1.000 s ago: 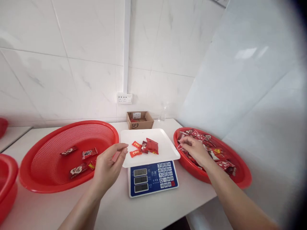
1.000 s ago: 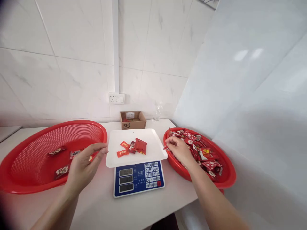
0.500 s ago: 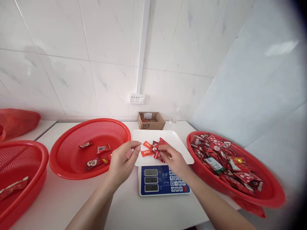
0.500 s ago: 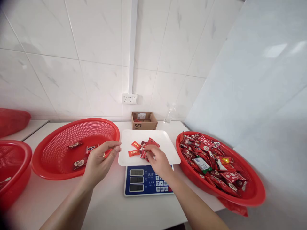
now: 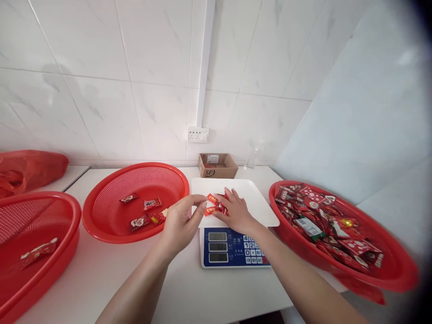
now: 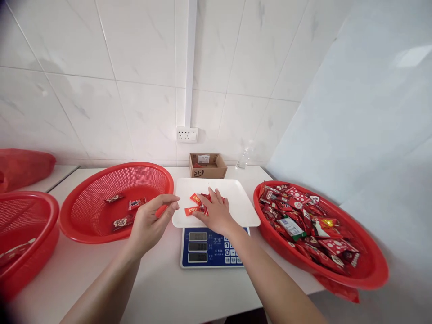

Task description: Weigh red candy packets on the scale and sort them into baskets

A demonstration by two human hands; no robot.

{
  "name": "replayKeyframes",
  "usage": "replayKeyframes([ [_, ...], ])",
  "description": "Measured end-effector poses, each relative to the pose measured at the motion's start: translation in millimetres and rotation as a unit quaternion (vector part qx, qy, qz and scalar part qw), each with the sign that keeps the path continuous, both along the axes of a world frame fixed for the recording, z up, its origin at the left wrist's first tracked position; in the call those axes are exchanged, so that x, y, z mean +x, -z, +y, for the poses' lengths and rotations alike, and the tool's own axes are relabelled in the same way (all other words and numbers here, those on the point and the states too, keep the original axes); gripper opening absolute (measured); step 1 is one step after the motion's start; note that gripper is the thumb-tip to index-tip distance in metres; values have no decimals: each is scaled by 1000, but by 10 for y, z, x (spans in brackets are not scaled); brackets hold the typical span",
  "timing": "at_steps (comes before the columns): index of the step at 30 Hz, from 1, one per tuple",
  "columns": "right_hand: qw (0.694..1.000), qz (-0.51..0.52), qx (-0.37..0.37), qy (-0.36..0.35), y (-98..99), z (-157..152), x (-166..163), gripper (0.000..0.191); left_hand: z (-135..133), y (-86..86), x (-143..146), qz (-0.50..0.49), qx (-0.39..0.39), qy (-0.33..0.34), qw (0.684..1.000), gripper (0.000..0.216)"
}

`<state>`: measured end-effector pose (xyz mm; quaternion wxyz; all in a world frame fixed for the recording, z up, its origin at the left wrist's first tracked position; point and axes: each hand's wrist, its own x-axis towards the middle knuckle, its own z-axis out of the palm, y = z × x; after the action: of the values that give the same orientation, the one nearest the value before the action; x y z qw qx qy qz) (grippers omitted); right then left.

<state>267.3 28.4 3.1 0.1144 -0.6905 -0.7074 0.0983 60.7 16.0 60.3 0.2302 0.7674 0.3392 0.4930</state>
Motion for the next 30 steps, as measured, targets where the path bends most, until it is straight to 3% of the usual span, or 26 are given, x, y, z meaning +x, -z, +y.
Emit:
replayKeyframes([
  [5, 997, -25, -3, -70, 0, 129, -49, 52, -6, -6, 13, 0, 5, 8, 1000, 14],
  [9, 988, 82, 103, -77, -40, -40, 115, 43, 12, -27, -17, 6, 3, -1, 1000, 14],
  [12, 943, 189, 274, -19, 5, -429, 331, 34, 38, -50, -69, -6, 6, -21, 1000, 14],
  [15, 875, 247, 397, 122, 254, -898, 579, 28, 56, -70, -122, -26, 13, -51, 998, 14],
  [18, 844, 292, 361, 268, 630, -1233, 788, 36, 63, -52, -173, -9, 17, -83, 996, 15],
  [21, 818, 356, 288, 349, 920, -1345, 897, 48, 67, 35, -264, 95, 3, -109, 990, 22],
  [25, 803, 395, 246, 372, 1034, -1301, 892, 57, 43, 227, -481, 264, -43, -153, 951, 37],
  [30, 812, 406, 218, 358, 1018, -1285, 854, 59, -95, 404, -814, 332, -134, -207, 910, 45],
])
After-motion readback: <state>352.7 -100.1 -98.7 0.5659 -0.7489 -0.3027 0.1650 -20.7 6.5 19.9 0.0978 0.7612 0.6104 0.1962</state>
